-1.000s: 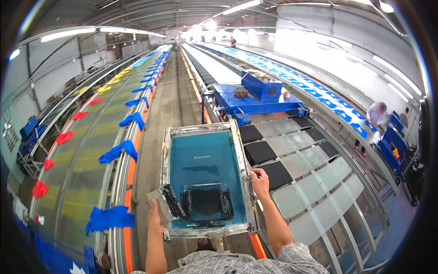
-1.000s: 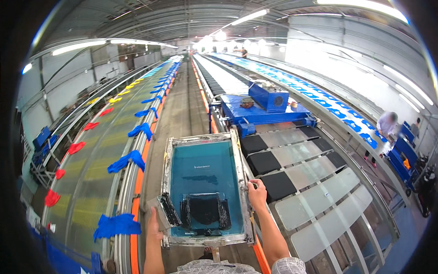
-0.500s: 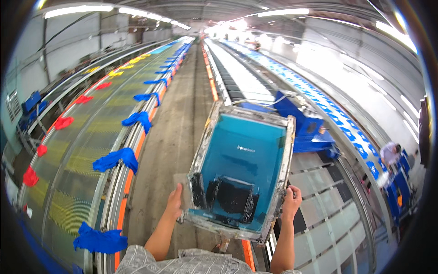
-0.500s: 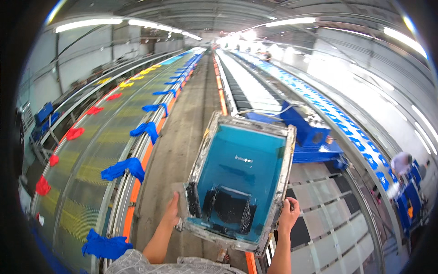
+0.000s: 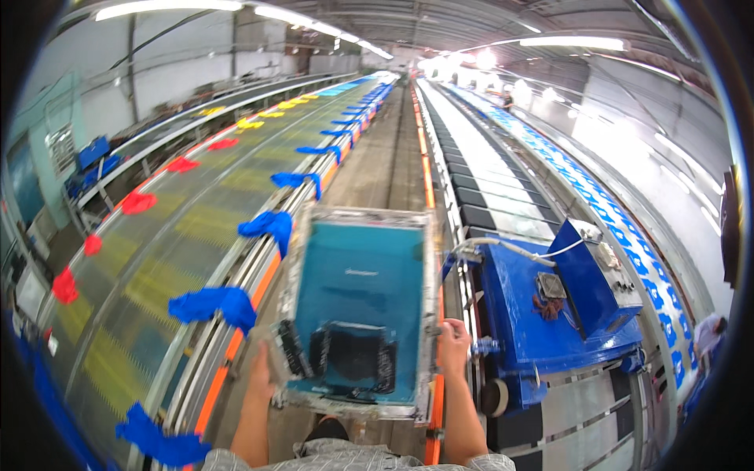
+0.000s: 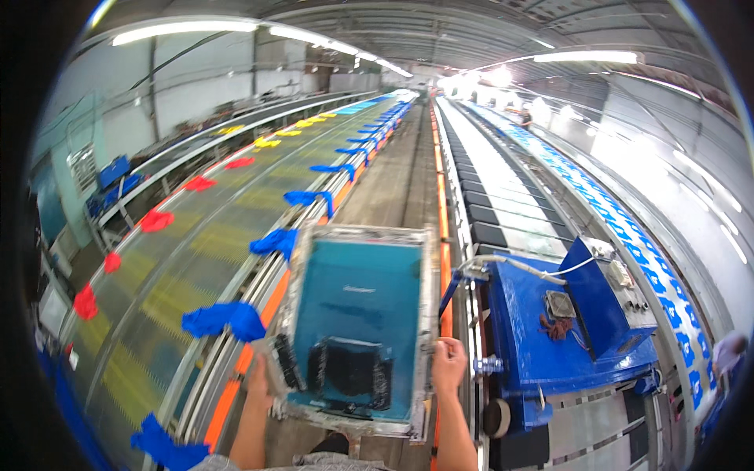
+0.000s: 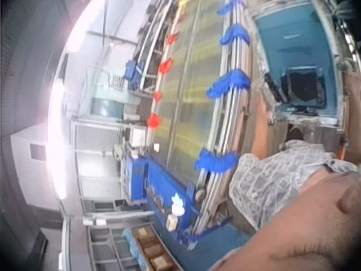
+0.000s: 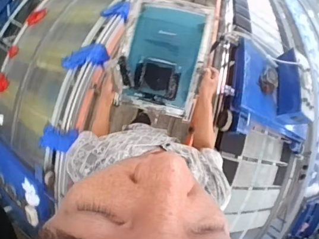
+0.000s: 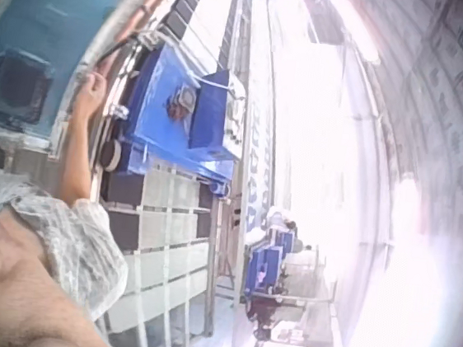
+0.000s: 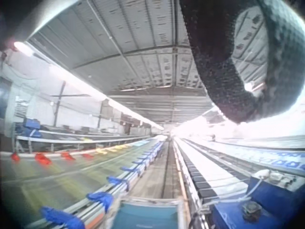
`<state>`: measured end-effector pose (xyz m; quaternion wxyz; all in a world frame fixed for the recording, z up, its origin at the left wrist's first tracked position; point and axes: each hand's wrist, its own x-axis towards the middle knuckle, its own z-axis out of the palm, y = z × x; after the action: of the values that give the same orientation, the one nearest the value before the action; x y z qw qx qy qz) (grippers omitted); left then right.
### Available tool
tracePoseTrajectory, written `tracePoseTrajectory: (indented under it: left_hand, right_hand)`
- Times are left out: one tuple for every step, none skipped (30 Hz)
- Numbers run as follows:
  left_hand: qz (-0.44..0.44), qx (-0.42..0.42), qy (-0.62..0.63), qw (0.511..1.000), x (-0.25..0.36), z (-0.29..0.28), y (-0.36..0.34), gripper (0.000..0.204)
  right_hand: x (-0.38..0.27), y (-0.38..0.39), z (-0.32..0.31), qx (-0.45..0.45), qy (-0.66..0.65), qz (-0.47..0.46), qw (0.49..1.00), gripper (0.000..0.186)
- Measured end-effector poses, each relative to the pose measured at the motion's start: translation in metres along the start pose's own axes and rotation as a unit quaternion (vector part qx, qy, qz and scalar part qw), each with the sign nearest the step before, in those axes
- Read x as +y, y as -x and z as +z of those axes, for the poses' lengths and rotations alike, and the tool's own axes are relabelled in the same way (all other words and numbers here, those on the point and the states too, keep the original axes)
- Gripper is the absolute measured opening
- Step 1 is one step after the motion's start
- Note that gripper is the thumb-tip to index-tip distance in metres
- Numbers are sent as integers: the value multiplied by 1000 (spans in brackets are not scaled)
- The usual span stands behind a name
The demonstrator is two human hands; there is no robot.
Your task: The person uses a squeegee to spread ink across a screen printing frame, repeatedly rolling the squeegee back and forth to distribute the ink evenly. The person moves the frame along a production line and continues the same spreading motion.
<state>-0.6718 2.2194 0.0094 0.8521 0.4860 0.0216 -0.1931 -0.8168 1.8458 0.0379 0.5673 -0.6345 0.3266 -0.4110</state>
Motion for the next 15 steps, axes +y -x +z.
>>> tracePoseTrajectory:
  left_hand:
    - [13,-12,16,1000,3,-12,-23,61]
    - [21,-25,29,999,4,-22,-46,61]
    - [32,-2,24,999,10,-23,-65,61]
    - [46,20,24,998,12,-24,-84,62]
    - [20,21,12,1000,15,-28,-108,64]
    - [18,13,-3,1000,28,-14,-136,65]
    - [15,3,-19,1000,40,3,-164,67]
    - [13,4,-38,999,52,10,-183,68]
    - [11,-8,-45,999,58,15,-208,70]
    - [11,-21,-47,999,62,25,-234,70]
    - [9,-35,-51,998,63,36,-254,70]
    - [8,-52,-50,997,66,59,-276,70]
    - [-15,-60,-54,997,70,82,-295,68]
    - [-37,-114,-49,992,68,96,-325,67]
    - [-49,-128,-47,989,61,115,-355,67]
  right_hand:
    - [4,-16,29,-11,14,-23,1000,14]
    - [18,-35,53,-12,11,-17,1000,17]
    - [16,-47,79,-17,26,-7,1000,18]
    - [12,-62,97,-24,41,-2,999,19]
    - [16,-81,109,-14,44,-19,999,20]
    - [23,-106,126,-5,52,-35,998,21]
    - [28,-129,138,6,61,-52,997,22]
    - [29,-143,152,11,50,-45,998,23]
    - [27,-158,161,18,44,-34,998,24]
    - [24,-173,167,27,37,-24,999,25]
    - [25,-183,167,35,29,11,999,25]
    - [18,-199,167,50,56,28,997,24]
    - [18,-215,166,73,60,9,996,24]
    - [18,-232,164,94,65,-13,993,24]
    - [25,-254,158,119,62,-2,991,24]
